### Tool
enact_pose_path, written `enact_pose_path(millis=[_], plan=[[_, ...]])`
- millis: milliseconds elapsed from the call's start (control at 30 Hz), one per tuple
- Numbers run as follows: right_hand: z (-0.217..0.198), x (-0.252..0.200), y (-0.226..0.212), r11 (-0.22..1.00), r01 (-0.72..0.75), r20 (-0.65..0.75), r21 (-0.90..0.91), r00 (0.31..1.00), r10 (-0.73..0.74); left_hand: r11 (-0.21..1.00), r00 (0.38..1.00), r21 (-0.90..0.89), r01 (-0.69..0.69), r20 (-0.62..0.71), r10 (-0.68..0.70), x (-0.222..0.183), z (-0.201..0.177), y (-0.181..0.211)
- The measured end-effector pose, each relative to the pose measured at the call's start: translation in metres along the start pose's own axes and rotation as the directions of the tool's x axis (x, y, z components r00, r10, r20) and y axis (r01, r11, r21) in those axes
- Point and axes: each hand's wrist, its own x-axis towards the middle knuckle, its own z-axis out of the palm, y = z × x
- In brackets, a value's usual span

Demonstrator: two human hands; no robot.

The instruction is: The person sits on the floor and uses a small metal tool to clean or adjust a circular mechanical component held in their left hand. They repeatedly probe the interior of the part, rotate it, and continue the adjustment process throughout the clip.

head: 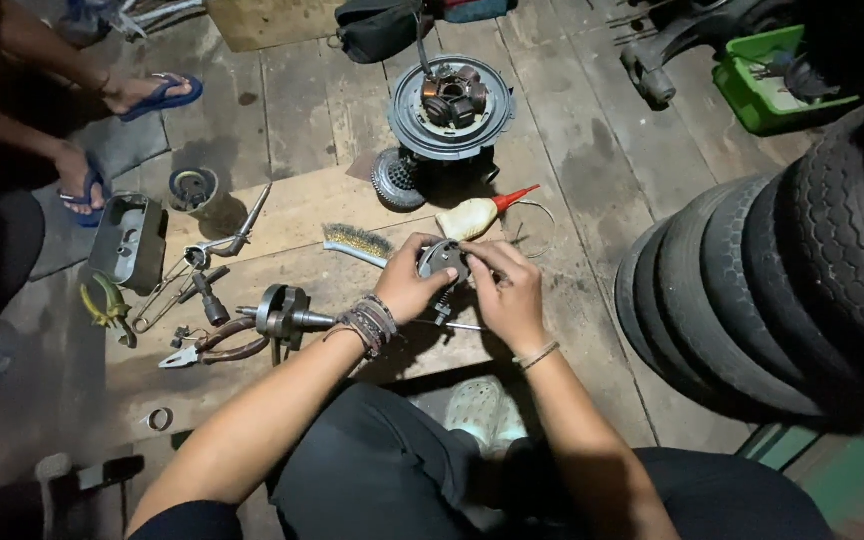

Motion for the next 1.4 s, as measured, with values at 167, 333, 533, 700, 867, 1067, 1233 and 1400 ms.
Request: enact_pose_path(millis=[167, 333, 533, 700, 867, 1067, 1233, 1400], plan=[[0.005, -0.013, 0.038, 0.956, 0.218, -0.213, -0.198, 0.942, -0.259, 0.998, 0.997, -0.048, 0.027, -0.076, -0.031, 0.009, -0.009, 0.003], [-0.020, 0.004, 0.030, 0.946, 0.233, -0.397, -0.227, 0.865, -0.308, 0.983, 0.979, -0.176, 0.062, -0.183, -0.094, 0.012, -0.017, -0.010], [-0.015, 0.006, 0.005, 0.944, 0.287, -0.406, -0.163, 0.853, -0.330, 0.976, 0.983, -0.185, -0.115, -0.162, 0.085, 0.005, -0.014, 0.000], [-0.008, 0.002, -0.002, 0.949, 0.301, -0.328, -0.093, 0.891, -0.314, 0.940, 0.967, -0.232, -0.250, -0.110, 0.230, 0.005, -0.005, -0.005], [-0.007, 0.004, -0.005, 0.956, 0.289, -0.238, -0.051, 0.926, -0.293, 0.935, 0.968, -0.251, -0.252, -0.082, 0.239, 0.003, -0.004, -0.002], [-0.005, 0.002, -0.002, 0.966, 0.252, -0.158, -0.066, 0.953, -0.259, 0.950, 0.973, -0.209, -0.232, -0.052, 0.226, -0.002, -0.002, 0.002], [0.000, -0.001, 0.008, 0.948, 0.304, -0.214, -0.095, 0.924, -0.318, 0.979, 0.989, -0.138, -0.148, -0.029, 0.146, 0.002, 0.000, 0.000], [-0.004, 0.003, 0.007, 0.954, 0.283, -0.288, -0.101, 0.909, -0.300, 0.995, 0.995, -0.076, -0.059, -0.087, 0.053, 0.012, -0.001, -0.020]])
